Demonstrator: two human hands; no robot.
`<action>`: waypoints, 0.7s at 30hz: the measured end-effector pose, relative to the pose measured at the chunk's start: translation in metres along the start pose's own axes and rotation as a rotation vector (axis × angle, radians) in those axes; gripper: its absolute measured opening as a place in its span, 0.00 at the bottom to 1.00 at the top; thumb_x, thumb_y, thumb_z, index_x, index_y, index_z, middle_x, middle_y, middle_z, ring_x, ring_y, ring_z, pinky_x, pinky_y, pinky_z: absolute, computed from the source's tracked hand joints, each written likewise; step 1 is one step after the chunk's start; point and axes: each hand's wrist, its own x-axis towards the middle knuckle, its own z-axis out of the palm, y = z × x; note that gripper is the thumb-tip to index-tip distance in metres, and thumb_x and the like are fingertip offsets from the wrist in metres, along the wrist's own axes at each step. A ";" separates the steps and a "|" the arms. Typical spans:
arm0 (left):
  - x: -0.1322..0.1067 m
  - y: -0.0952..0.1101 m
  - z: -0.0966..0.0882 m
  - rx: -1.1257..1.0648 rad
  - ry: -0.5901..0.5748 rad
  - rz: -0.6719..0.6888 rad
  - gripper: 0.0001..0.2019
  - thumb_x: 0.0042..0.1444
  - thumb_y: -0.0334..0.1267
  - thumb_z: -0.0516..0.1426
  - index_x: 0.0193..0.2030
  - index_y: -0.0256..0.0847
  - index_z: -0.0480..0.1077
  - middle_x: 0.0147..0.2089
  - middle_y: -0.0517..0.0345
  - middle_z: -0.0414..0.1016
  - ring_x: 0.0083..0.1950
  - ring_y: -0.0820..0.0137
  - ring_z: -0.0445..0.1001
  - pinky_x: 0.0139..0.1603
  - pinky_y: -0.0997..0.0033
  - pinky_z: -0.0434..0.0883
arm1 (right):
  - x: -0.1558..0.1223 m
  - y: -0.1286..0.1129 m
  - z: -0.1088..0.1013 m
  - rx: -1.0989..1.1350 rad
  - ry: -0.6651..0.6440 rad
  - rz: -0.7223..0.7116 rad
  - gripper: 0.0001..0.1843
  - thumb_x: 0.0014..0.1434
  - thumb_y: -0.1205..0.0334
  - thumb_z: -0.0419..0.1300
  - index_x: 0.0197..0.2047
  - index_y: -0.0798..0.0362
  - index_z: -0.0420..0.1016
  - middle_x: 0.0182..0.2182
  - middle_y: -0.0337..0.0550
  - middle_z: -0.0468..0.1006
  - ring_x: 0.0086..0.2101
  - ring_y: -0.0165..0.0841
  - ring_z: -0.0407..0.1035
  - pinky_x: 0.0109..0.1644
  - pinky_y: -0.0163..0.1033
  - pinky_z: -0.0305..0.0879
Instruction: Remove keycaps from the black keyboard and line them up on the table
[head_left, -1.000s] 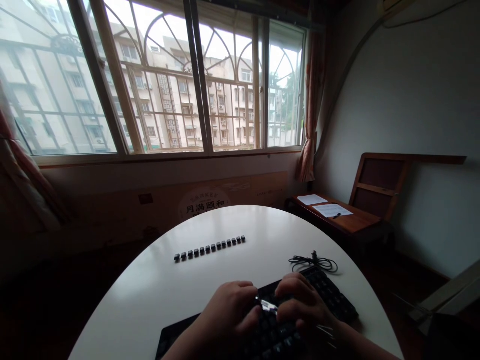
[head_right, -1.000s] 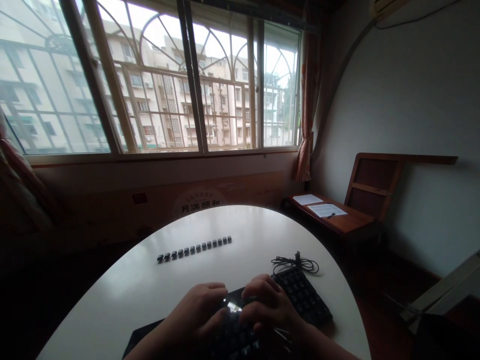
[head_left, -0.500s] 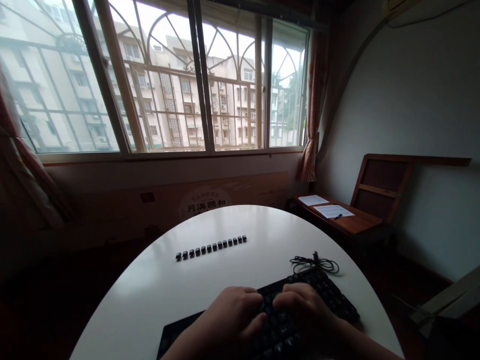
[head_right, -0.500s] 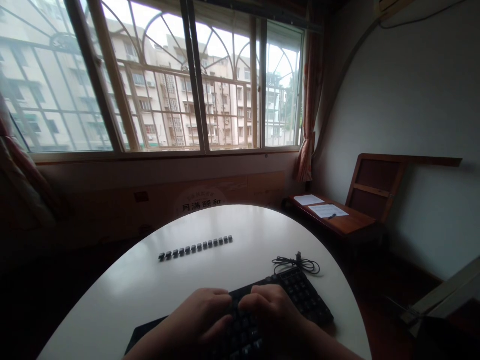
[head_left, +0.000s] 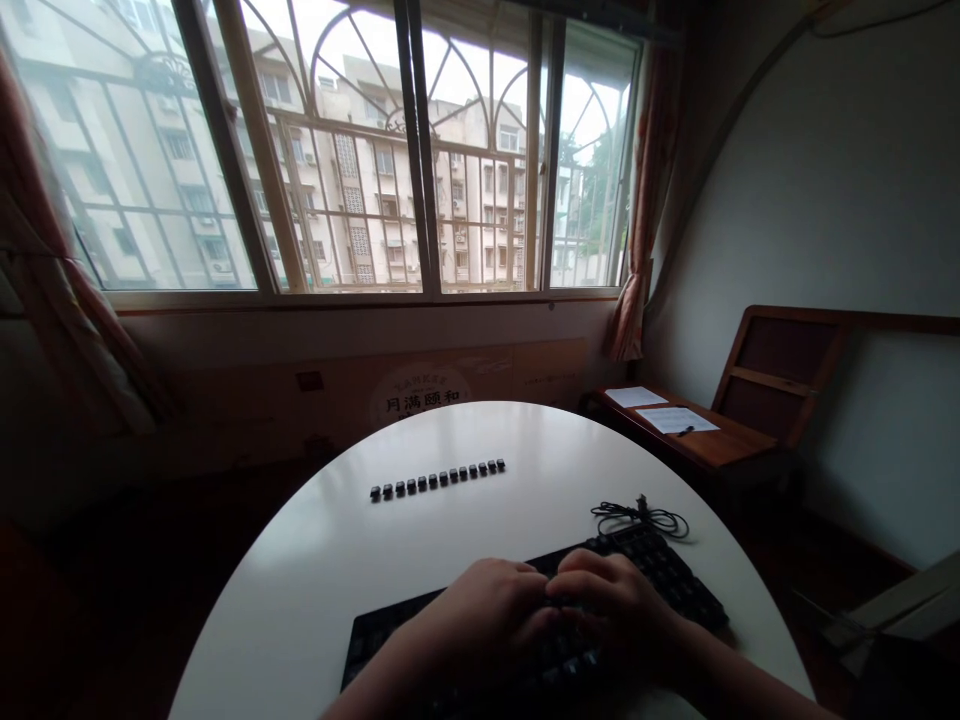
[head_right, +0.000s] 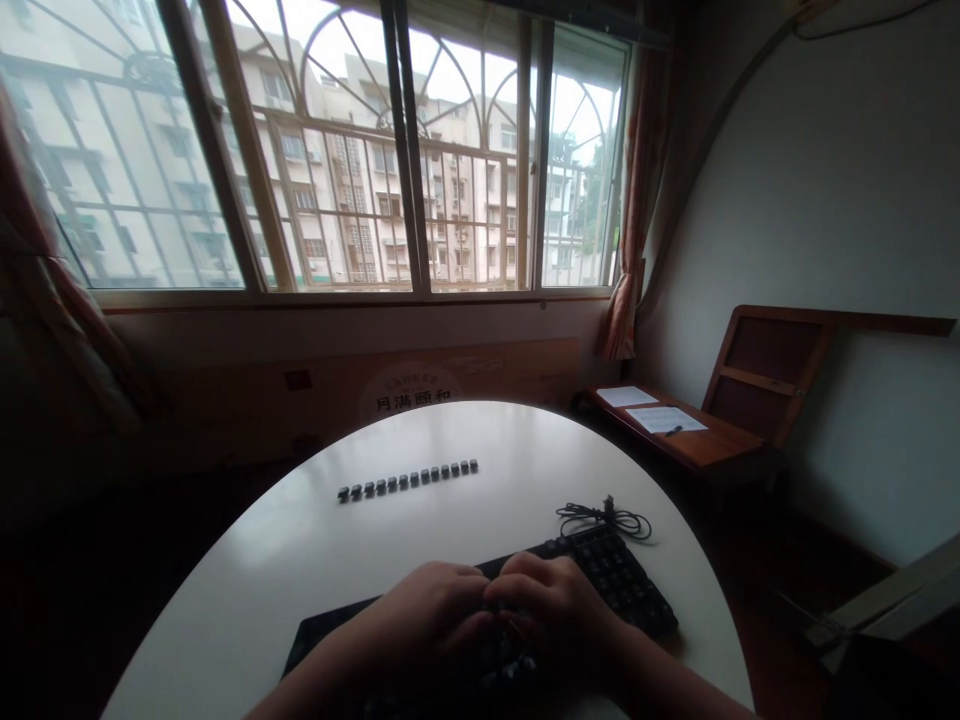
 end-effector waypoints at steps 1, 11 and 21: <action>0.000 0.000 0.000 0.012 0.001 0.000 0.11 0.64 0.40 0.51 0.43 0.44 0.74 0.38 0.58 0.77 0.35 0.69 0.73 0.34 0.73 0.63 | 0.000 0.000 0.001 0.012 -0.009 0.013 0.06 0.63 0.62 0.60 0.44 0.52 0.71 0.33 0.40 0.74 0.26 0.26 0.67 0.27 0.30 0.62; -0.016 -0.056 -0.026 0.320 0.125 -0.312 0.25 0.67 0.51 0.44 0.27 0.39 0.70 0.29 0.52 0.73 0.29 0.66 0.68 0.30 0.69 0.58 | 0.023 0.023 -0.021 0.010 -0.204 0.346 0.08 0.61 0.66 0.58 0.44 0.52 0.73 0.40 0.43 0.77 0.37 0.32 0.73 0.42 0.36 0.69; -0.025 -0.109 -0.020 0.226 0.096 -0.465 0.28 0.64 0.54 0.44 0.25 0.38 0.73 0.27 0.51 0.74 0.25 0.68 0.67 0.29 0.69 0.59 | 0.098 0.143 -0.001 -0.178 -0.514 0.677 0.11 0.57 0.57 0.62 0.41 0.53 0.79 0.41 0.46 0.81 0.39 0.37 0.74 0.40 0.36 0.67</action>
